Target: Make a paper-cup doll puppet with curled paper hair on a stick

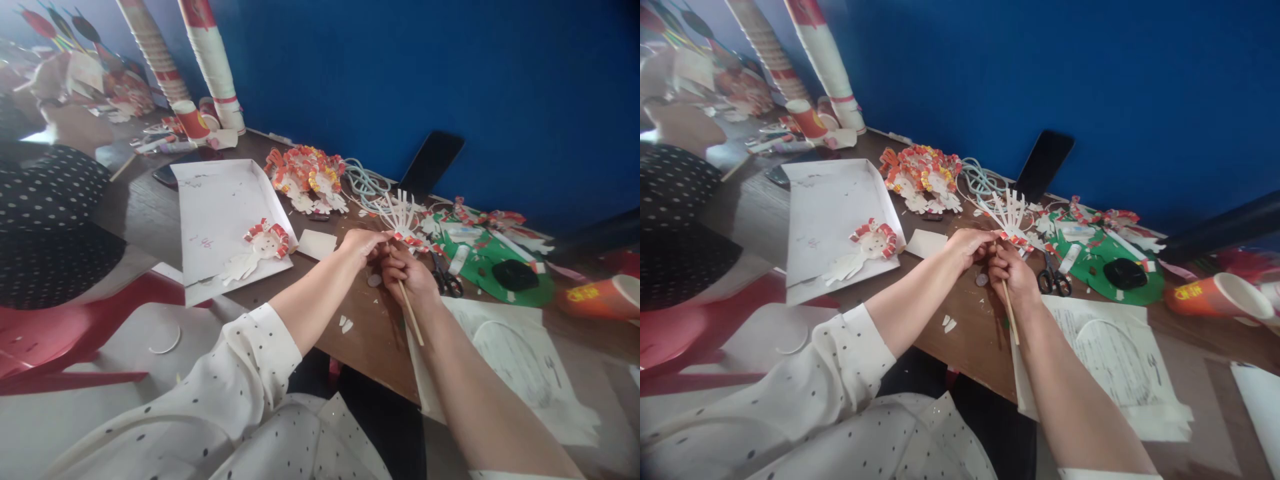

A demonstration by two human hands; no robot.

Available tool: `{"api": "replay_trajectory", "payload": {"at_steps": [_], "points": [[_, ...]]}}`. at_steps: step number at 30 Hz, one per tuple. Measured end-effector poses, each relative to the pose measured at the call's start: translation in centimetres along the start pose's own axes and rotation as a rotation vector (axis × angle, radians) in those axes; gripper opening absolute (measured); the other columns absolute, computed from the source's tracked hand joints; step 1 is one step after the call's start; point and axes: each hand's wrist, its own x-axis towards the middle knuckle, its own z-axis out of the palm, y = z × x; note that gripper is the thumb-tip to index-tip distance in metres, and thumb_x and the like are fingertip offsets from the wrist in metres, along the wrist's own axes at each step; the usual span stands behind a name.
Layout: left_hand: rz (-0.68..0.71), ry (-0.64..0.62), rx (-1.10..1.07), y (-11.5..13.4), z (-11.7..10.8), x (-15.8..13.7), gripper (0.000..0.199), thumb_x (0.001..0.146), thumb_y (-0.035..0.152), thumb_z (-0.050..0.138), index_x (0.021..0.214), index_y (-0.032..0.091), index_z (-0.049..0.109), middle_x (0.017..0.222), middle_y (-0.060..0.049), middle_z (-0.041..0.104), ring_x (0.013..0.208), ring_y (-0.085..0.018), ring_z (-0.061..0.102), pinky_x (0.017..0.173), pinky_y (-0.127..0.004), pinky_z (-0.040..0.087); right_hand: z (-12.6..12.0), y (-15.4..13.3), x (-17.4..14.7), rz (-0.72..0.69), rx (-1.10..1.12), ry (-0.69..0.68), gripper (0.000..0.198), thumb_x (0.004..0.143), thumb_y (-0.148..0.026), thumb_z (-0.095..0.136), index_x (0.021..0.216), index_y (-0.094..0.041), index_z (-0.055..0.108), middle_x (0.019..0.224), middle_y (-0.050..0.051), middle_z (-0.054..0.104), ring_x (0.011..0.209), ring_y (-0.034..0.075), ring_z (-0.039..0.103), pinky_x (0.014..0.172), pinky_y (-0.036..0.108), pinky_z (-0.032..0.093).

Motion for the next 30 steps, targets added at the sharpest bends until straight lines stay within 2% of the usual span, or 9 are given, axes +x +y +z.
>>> {"api": "replay_trajectory", "payload": {"at_steps": [5,9,19,30], "points": [[-0.070,-0.065,-0.067,0.78,-0.27,-0.62,0.019,0.081,0.014,0.070,0.066,0.012,0.058,0.050,0.002,0.049,0.046,-0.004,0.048,0.042,-0.014,0.030,-0.69,-0.37,0.29,0.020,0.045,0.014,0.028,0.085,0.001,0.051,0.098,-0.023,0.050,0.074,-0.006,0.057,0.042,-0.001,0.046,0.029,0.002,0.030],[-0.069,-0.051,-0.052,0.91,-0.39,-0.53,0.022,0.084,0.008,0.062,0.063,0.011,0.056,0.050,0.002,0.049,0.042,-0.003,0.046,0.041,-0.013,0.031,-0.62,-0.51,0.27,0.060,0.073,0.011,0.026,0.087,0.000,0.046,0.101,-0.021,0.051,0.074,-0.005,0.056,0.041,-0.001,0.044,0.028,0.003,0.029],[-0.050,-0.013,-0.039,0.86,-0.01,-0.49,0.021,0.079,0.007,0.069,0.062,0.011,0.056,0.046,0.001,0.047,0.045,-0.006,0.050,0.042,-0.017,0.026,-0.05,0.02,-0.26,-0.011,0.019,-0.015,0.026,0.086,-0.001,0.050,0.100,-0.022,0.052,0.075,-0.005,0.058,0.042,-0.001,0.044,0.030,0.002,0.030],[-0.010,0.027,0.052,0.59,-0.11,-0.39,0.016,0.077,0.012,0.070,0.065,0.010,0.060,0.053,-0.004,0.055,0.048,-0.006,0.039,0.049,-0.025,0.026,-0.09,-0.38,-0.62,-0.031,-0.084,-0.042,0.027,0.079,-0.003,0.061,0.097,-0.022,0.055,0.078,-0.004,0.059,0.044,0.000,0.042,0.030,0.002,0.030]]}}
